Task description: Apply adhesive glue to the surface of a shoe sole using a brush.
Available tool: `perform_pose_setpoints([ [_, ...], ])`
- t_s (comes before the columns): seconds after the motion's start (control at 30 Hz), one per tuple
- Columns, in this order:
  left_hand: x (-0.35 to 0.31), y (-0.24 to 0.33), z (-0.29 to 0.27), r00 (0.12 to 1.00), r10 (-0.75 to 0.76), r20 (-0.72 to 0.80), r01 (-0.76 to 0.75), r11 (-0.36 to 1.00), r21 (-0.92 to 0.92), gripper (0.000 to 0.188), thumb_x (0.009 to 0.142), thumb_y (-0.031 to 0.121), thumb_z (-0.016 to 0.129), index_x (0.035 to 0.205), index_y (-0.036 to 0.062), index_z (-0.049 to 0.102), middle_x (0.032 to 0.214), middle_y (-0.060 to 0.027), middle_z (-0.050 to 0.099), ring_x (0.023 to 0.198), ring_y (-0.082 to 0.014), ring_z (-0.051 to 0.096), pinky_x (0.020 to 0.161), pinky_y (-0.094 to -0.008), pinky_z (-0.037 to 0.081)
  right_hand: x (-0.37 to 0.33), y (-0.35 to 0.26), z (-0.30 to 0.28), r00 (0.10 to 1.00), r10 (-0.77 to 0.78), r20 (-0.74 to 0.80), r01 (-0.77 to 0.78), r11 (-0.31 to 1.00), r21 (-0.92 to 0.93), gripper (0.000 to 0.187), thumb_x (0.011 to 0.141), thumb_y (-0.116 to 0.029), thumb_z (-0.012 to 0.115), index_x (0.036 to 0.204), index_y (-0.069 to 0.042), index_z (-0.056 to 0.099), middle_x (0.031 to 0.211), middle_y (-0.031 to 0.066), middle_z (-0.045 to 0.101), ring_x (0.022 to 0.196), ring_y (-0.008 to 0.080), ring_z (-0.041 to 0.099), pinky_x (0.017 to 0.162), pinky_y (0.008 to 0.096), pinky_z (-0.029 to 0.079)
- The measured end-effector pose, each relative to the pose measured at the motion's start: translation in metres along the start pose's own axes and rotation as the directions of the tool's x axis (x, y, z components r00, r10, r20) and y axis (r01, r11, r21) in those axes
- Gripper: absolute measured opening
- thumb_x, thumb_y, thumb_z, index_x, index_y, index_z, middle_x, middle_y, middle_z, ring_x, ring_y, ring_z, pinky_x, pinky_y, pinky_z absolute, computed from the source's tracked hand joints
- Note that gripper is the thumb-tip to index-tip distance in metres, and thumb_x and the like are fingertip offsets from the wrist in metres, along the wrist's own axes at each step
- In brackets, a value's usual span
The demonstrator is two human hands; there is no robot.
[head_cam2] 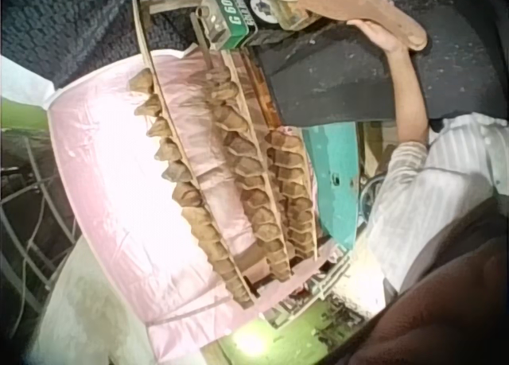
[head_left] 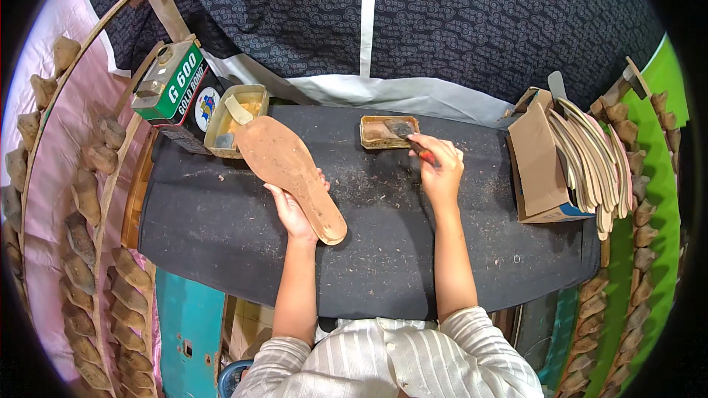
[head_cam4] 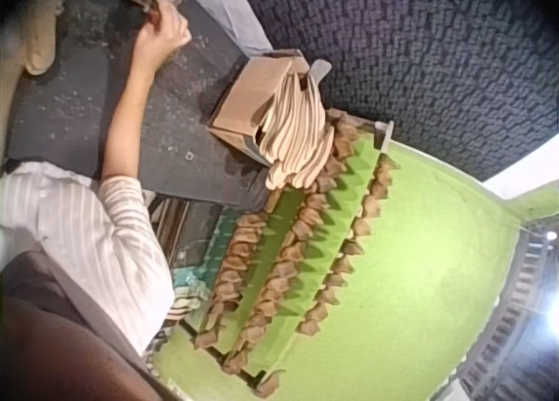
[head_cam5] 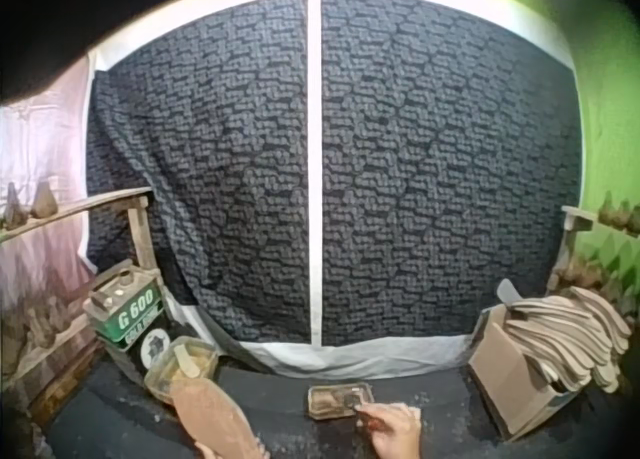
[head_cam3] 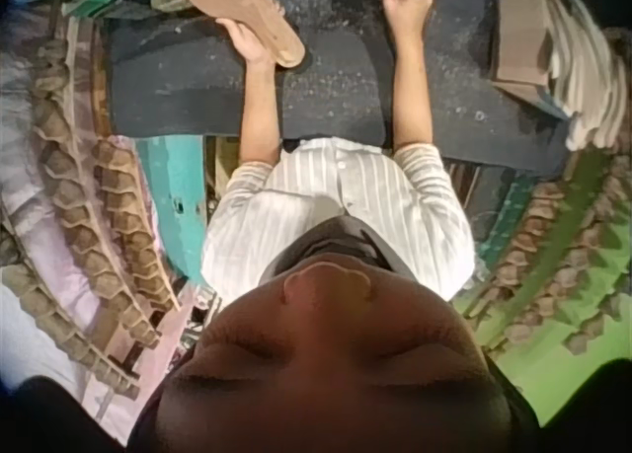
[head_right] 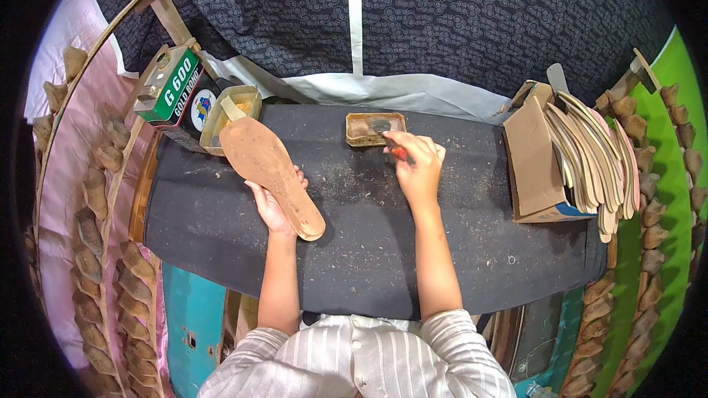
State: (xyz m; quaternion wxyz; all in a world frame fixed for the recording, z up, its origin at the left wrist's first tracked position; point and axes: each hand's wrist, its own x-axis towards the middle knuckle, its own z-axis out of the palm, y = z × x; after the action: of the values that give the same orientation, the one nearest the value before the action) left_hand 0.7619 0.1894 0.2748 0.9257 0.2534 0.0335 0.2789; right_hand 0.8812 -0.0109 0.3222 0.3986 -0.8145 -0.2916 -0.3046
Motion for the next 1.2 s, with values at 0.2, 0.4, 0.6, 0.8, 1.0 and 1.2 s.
perform_pose_setpoints([
  [0.2,0.000,-0.003,-0.002,0.998,-0.017,0.055,0.016,1.000,0.027,0.074,0.091,0.065,0.020,0.124,0.0026,0.044,0.097,-0.0167,0.058,0.081,-0.0246,0.057,0.072,-0.0366,0.048,-0.010,0.034,0.020,0.994,0.106,0.022,-0.105,0.994,-0.041,0.037,0.067,0.000,0.069,0.098,-0.020,0.068,0.095,-0.0020,0.068,0.090,0.0175,0.059,0.080,0.0319,0.033],
  [0.4,0.000,-0.005,-0.003,0.999,-0.043,0.027,0.042,0.999,0.033,0.074,0.092,0.064,0.022,0.122,0.0018,0.045,0.097,-0.0166,0.058,0.081,-0.0256,0.057,0.071,-0.0371,0.048,-0.013,0.038,0.021,0.995,0.093,0.031,-0.089,0.987,-0.135,0.037,0.068,-0.001,0.070,0.098,-0.022,0.068,0.097,-0.0036,0.068,0.090,0.0166,0.059,0.080,0.0323,0.033],
  [0.6,0.000,-0.005,-0.003,0.999,-0.027,0.041,0.026,0.999,0.036,0.072,0.092,0.064,0.023,0.121,0.0021,0.046,0.096,-0.0161,0.058,0.081,-0.0261,0.056,0.071,-0.0371,0.047,-0.011,0.035,0.018,0.994,0.099,0.050,-0.091,0.986,-0.142,0.039,0.068,0.000,0.069,0.099,-0.023,0.068,0.098,-0.0049,0.068,0.089,0.0158,0.059,0.081,0.0318,0.032],
  [0.8,0.001,-0.005,-0.003,0.999,-0.029,0.029,0.028,0.999,0.042,0.073,0.092,0.064,0.022,0.122,0.0015,0.045,0.097,-0.0167,0.058,0.081,-0.0255,0.057,0.071,-0.0372,0.048,-0.009,0.029,0.015,0.998,0.044,-0.039,-0.048,0.991,-0.128,0.040,0.069,0.000,0.067,0.100,-0.024,0.068,0.099,-0.0060,0.068,0.087,0.0160,0.058,0.080,0.0311,0.033],
  [1.0,0.000,-0.004,-0.005,0.999,-0.027,0.018,0.027,0.999,0.033,0.074,0.091,0.065,0.022,0.123,0.0019,0.044,0.097,-0.0168,0.059,0.081,-0.0246,0.058,0.071,-0.0368,0.049,0.004,0.003,-0.007,1.000,-0.007,-0.026,0.004,0.993,-0.114,0.036,0.069,0.001,0.066,0.097,-0.021,0.070,0.098,-0.0032,0.069,0.086,0.0163,0.058,0.080,0.0294,0.034],
  [1.2,0.003,-0.002,-0.007,1.000,0.006,0.003,-0.006,1.000,0.012,0.074,0.091,0.065,0.022,0.124,0.0033,0.045,0.098,-0.0164,0.058,0.082,-0.0246,0.058,0.072,-0.0371,0.049,0.011,-0.047,-0.044,0.934,-0.315,0.165,0.275,0.934,0.229,0.032,0.064,-0.007,0.069,0.092,-0.023,0.072,0.096,-0.0047,0.070,0.079,0.0143,0.058,0.075,0.0290,0.037],
])
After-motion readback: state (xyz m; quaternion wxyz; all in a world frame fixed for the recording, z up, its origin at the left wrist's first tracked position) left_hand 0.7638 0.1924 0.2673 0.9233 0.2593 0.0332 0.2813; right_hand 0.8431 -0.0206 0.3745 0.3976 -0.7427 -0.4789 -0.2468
